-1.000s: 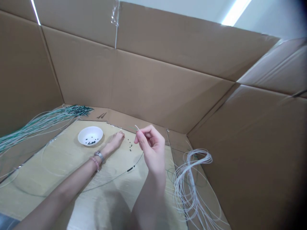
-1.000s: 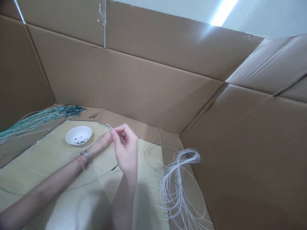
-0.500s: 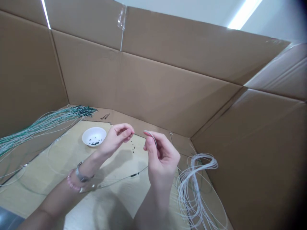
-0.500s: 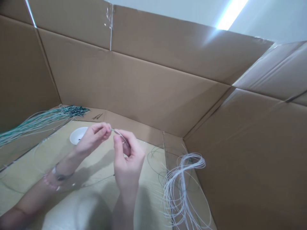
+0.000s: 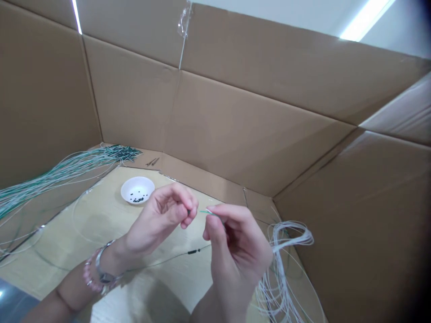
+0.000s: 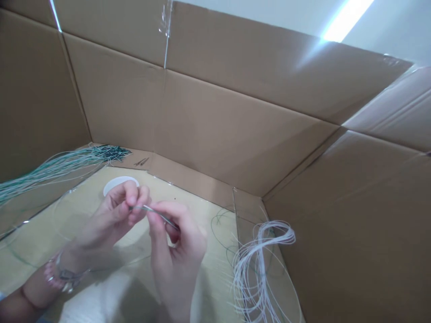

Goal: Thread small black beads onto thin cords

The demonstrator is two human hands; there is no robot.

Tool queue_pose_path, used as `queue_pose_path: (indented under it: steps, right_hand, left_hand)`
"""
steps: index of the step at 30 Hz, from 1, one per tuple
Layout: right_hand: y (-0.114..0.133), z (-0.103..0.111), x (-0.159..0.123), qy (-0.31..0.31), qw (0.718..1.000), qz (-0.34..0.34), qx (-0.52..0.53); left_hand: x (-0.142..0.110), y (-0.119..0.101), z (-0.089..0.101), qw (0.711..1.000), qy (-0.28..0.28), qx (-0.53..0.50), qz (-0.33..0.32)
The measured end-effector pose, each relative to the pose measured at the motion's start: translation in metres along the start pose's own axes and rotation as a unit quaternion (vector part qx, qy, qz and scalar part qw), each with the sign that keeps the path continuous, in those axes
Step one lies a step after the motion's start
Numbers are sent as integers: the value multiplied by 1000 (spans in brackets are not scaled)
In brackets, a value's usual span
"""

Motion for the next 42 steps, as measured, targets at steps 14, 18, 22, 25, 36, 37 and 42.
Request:
queue_pose_path:
  steps: [14,18,22,25,36,37,42]
  right_hand:
    - [21,6,2,-41,993,69,-89]
    - [24,6,2,-36,992,75,-91]
    - [22,5,0,-36,994,61,-87]
    - [20,4,-2,-36,995,42,-87]
    - [25,-3,0,-26,994,55,-94]
    - [25,-3,0,-26,994,57,-95]
    - [25,-2,0,-25,993,57,-96]
  left_hand:
    - [-2,-8,1,1000,-7,23,-16]
    - [-2,-9,3,998,-12,56,-34]
    - [-4,-13,6,988,-40,121,-87]
    - [-5,-14,7,983,-48,142,-103]
    - [-6,-13,6,984,-30,136,-112]
    - [-6,-13,7,983,-32,140,-114]
    - [-5,-14,7,978,-47,162,-118]
Point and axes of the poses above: each hand's wrist, its own x-axis towards the middle knuckle, its own z-axis out of the back of the hand, y = z × x, the point moved 5 cm from there along x, towards the middle knuckle, and after that the axes turned 11 degrees about -x, right-handed, at the moved point
